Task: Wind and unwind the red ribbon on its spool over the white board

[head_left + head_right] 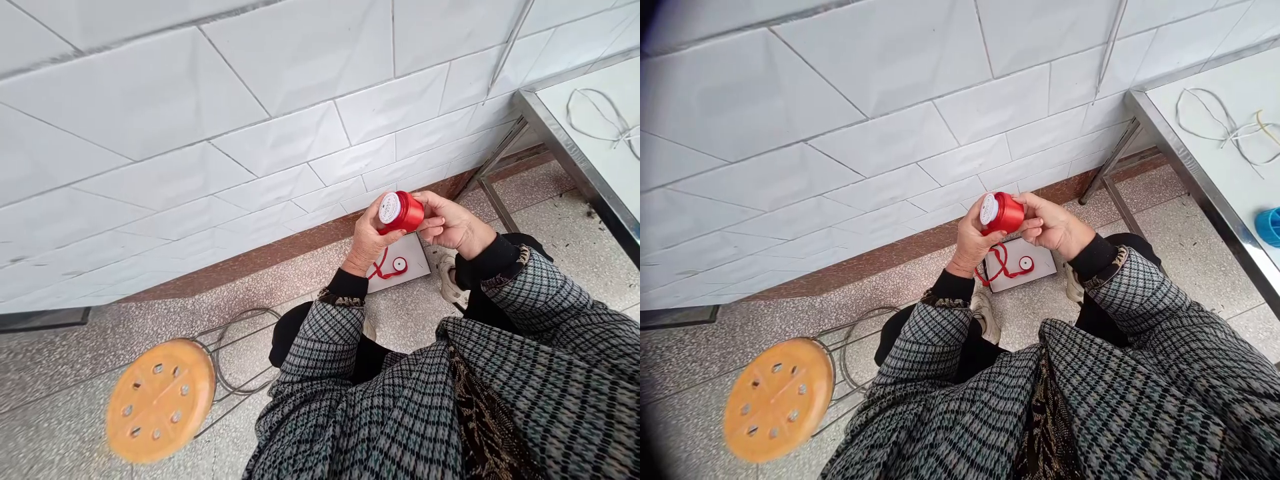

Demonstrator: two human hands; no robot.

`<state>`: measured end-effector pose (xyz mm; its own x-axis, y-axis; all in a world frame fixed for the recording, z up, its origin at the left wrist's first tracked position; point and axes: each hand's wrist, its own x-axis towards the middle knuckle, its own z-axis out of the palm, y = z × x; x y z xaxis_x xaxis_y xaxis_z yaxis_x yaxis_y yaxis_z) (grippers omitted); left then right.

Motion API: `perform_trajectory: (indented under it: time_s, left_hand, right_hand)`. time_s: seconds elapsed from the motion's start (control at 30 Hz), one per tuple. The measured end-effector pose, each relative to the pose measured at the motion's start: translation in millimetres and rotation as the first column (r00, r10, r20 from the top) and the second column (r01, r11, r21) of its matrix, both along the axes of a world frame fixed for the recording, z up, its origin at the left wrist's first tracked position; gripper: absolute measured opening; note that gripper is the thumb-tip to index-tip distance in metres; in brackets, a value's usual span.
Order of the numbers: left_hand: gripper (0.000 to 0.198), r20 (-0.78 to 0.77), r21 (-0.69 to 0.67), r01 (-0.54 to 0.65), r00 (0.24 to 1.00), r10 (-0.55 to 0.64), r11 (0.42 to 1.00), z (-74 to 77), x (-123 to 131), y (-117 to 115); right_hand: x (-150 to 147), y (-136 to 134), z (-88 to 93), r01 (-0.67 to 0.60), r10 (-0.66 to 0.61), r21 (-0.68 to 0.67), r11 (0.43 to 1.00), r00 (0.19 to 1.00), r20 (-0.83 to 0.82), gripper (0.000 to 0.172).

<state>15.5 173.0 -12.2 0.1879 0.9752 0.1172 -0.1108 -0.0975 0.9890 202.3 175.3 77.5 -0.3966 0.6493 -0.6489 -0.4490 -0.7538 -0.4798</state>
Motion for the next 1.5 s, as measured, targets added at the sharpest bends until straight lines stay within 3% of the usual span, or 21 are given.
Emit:
perform_trajectory:
  time_s: [0.13, 0.23, 0.33, 0.43, 0.53, 0.67, 0.83, 0.93, 1.07, 1.13, 1.2, 1.27, 1.33, 1.5]
  left_hand:
    - [0.084, 0.1, -0.118, -0.108, 0.988, 0.12, 0.987, -4.7, 14, -4]
    - [0.076, 0.134, -0.27, -0.09, 0.982, 0.13, 0.959, -6.7, 23, -7]
    - [0.071, 0.161, -0.328, -0.071, 0.978, 0.13, 0.942, -6.3, 32, -11]
    - [0.064, 0.126, -0.344, -0.11, 0.979, 0.162, 0.933, -5.0, 37, -17]
    - [0.052, 0.04, -0.265, -0.117, 0.99, 0.132, 0.957, -3.2, 36, -21]
    - [0.062, 0.075, -0.225, -0.023, 0.996, 0.041, 0.974, -0.3, 32, -25]
    - [0.062, 0.151, -0.307, 0.099, 0.987, -0.054, 0.947, -5.9, 31, -25]
    - [0.058, 0.144, -0.327, 0.05, 0.99, -0.003, 0.944, -17.4, 30, -20]
    - [0.061, 0.055, -0.133, -0.132, 0.988, 0.141, 0.982, -30.6, 22, -8]
    - [0.08, 0.03, 0.002, -0.106, 0.994, 0.106, 0.994, -33.2, 15, -1]
    - [0.094, 0.027, 0.077, 0.001, 1.0, -0.003, 0.997, -34.6, 6, 5]
    - [0.099, 0.037, 0.104, 0.106, 0.993, -0.11, 0.989, -36.6, -1, 9]
    - [0.098, 0.058, 0.113, 0.138, 0.988, -0.145, 0.984, -39.8, -4, 10]
    - [0.088, 0.136, 0.067, 0.007, 0.991, -0.017, 0.998, -42.5, 5, 4]
  right_hand:
    - [-12, -10, -2.1, 0.134, -0.142, 0.138, 0.981, 0.989, 0.05, 0.018]
    - [-24, -18, -7.4, 0.168, -0.211, 0.282, 0.945, 0.968, 0.132, 0.033]
    - [-30, -18, -12.9, 0.196, -0.29, 0.363, 0.911, 0.93, 0.224, 0.041]
    - [-25, -8, -15.5, 0.282, -0.395, 0.377, 0.882, 0.878, 0.269, 0.044]
    - [-17, 2, -15.8, 0.33, -0.436, 0.357, 0.874, 0.857, 0.275, 0.044]
    - [-12, 7, -16.6, 0.354, -0.445, 0.336, 0.873, 0.859, 0.253, 0.037]
    - [-10, 7, -16.2, 0.339, -0.396, 0.28, 0.898, 0.9, 0.181, 0.027]
    - [-8, 6, -14.1, 0.296, -0.324, 0.187, 0.937, 0.936, 0.139, 0.018]
    - [-2, 8, -13.7, 0.22, -0.223, 0.049, 0.974, 0.972, 0.069, 0.014]
    - [1, 9, -15.5, 0.162, -0.162, 0.012, 0.987, 0.986, 0.028, 0.013]
    - [4, 9, -17.5, 0.091, -0.092, -0.016, 0.996, 0.996, -0.018, 0.013]
    - [7, 10, -18.5, 0.025, -0.027, -0.049, 0.999, 0.998, -0.058, 0.014]
    - [9, 9, -17.8, -0.016, 0.01, -0.079, 0.997, 0.997, -0.08, 0.014]
    - [4, 0, -14.5, 0.011, -0.011, 0.001, 1.0, 0.998, -0.062, 0.018]
